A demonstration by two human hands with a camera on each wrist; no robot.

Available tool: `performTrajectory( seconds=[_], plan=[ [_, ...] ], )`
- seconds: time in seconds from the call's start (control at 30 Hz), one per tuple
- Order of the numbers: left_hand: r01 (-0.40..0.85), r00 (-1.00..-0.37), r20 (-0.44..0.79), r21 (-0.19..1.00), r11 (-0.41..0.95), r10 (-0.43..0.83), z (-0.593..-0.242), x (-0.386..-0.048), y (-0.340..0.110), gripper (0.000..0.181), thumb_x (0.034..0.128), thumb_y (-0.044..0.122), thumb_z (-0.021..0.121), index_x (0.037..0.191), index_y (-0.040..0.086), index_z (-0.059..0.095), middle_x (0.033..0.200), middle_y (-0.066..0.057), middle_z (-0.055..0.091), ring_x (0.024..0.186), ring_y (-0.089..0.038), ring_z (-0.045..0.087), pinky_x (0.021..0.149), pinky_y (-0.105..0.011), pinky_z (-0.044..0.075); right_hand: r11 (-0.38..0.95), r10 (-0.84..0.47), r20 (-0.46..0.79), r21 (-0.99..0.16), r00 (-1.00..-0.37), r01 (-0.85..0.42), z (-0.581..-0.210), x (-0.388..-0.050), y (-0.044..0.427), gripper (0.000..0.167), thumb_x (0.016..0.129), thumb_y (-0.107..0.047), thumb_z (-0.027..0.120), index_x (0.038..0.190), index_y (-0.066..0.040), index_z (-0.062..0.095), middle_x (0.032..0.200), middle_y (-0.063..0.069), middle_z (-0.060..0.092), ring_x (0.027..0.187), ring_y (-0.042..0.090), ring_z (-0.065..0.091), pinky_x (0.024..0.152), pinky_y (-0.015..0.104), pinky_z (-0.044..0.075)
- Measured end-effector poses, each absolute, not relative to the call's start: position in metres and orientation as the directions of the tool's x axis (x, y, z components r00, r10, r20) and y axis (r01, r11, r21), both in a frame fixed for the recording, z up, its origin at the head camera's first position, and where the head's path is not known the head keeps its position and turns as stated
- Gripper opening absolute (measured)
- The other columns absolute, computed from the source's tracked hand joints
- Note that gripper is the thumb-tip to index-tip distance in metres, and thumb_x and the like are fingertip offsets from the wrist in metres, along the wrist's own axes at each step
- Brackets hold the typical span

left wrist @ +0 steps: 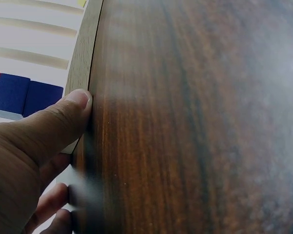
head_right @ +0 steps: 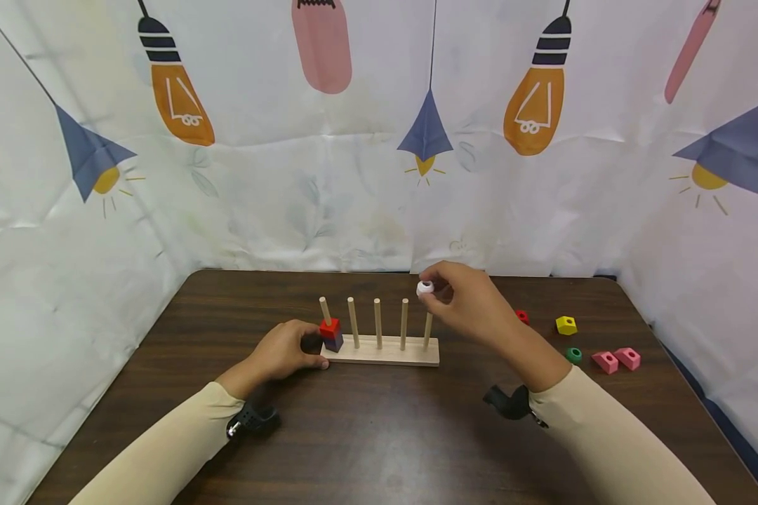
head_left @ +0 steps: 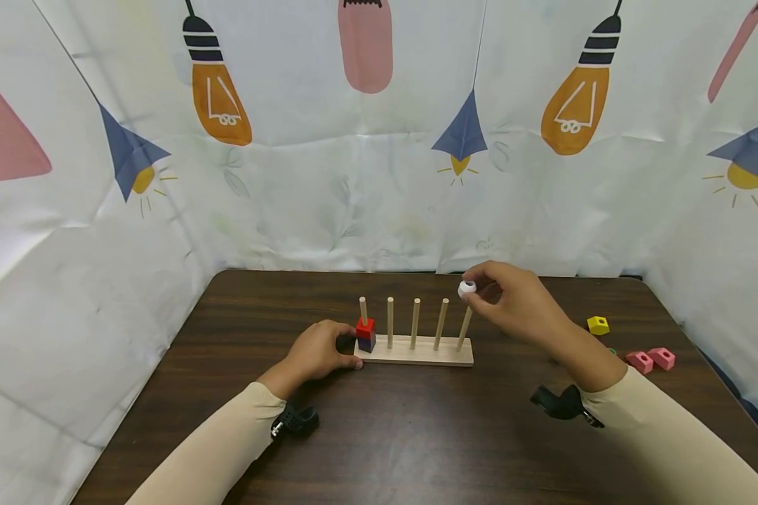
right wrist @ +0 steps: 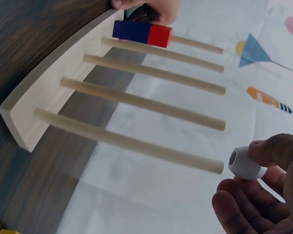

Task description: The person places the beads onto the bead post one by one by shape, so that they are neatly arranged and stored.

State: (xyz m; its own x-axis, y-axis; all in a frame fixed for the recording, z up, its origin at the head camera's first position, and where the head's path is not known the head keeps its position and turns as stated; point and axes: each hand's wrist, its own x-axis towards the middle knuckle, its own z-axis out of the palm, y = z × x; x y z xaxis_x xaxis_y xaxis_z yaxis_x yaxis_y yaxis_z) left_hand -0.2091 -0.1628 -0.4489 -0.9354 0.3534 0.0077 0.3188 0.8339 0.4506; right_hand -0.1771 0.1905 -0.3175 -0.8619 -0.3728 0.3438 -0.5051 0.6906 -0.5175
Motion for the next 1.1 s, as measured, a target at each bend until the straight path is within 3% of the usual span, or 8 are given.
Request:
performTrajectory(
  seconds=[0.4, 0.8, 1.1],
  plan=[
    [0.323, -0.935, 0.01, 0.439, 0.838, 0.355, -0.45, -0.209, -0.163, 0.059, 0.0741, 0.042, 0.093, 0.122, 0.013, 0.075, 0.121, -0.005, 0.071, 0.12, -0.031, 0.061, 0.099, -0.051, 0.049, 0.636, -0.411, 0.388, -0.527, -0.825, -0.564, -0.321, -0.179, 0.171, 0.027, 0.09, -0.007, 0.079, 0.115, -0.008, 0.071, 0.103, 0.0, 0.071, 0.085, 0.016, 0.069, 0.074, 0.04, 0.058],
    [0.321, -0.936, 0.009, 0.434, 0.842, 0.352, -0.449, -0.21, -0.163, 0.059, 0.0737, 0.042, 0.093, 0.122, 0.014, 0.075, 0.121, -0.005, 0.071, 0.12, -0.03, 0.061, 0.099, -0.05, 0.049, 0.627, -0.44, 0.379, -0.52, -0.814, -0.581, -0.323, -0.184, 0.151, 0.025, 0.093, -0.014, 0.078, 0.116, -0.01, 0.071, 0.108, -0.002, 0.07, 0.088, 0.011, 0.068, 0.076, 0.035, 0.057],
    [0.311, -0.938, 0.001, 0.436, 0.844, 0.345, -0.45, -0.21, -0.162, 0.059, 0.0735, 0.043, 0.093, 0.122, 0.015, 0.074, 0.122, -0.005, 0.07, 0.12, -0.029, 0.061, 0.099, -0.05, 0.049, 0.595, -0.455, 0.4, -0.528, -0.796, -0.606, -0.325, -0.187, 0.136, 0.026, 0.092, -0.011, 0.079, 0.116, -0.007, 0.07, 0.106, -0.001, 0.069, 0.088, 0.011, 0.067, 0.076, 0.035, 0.056]
  ],
)
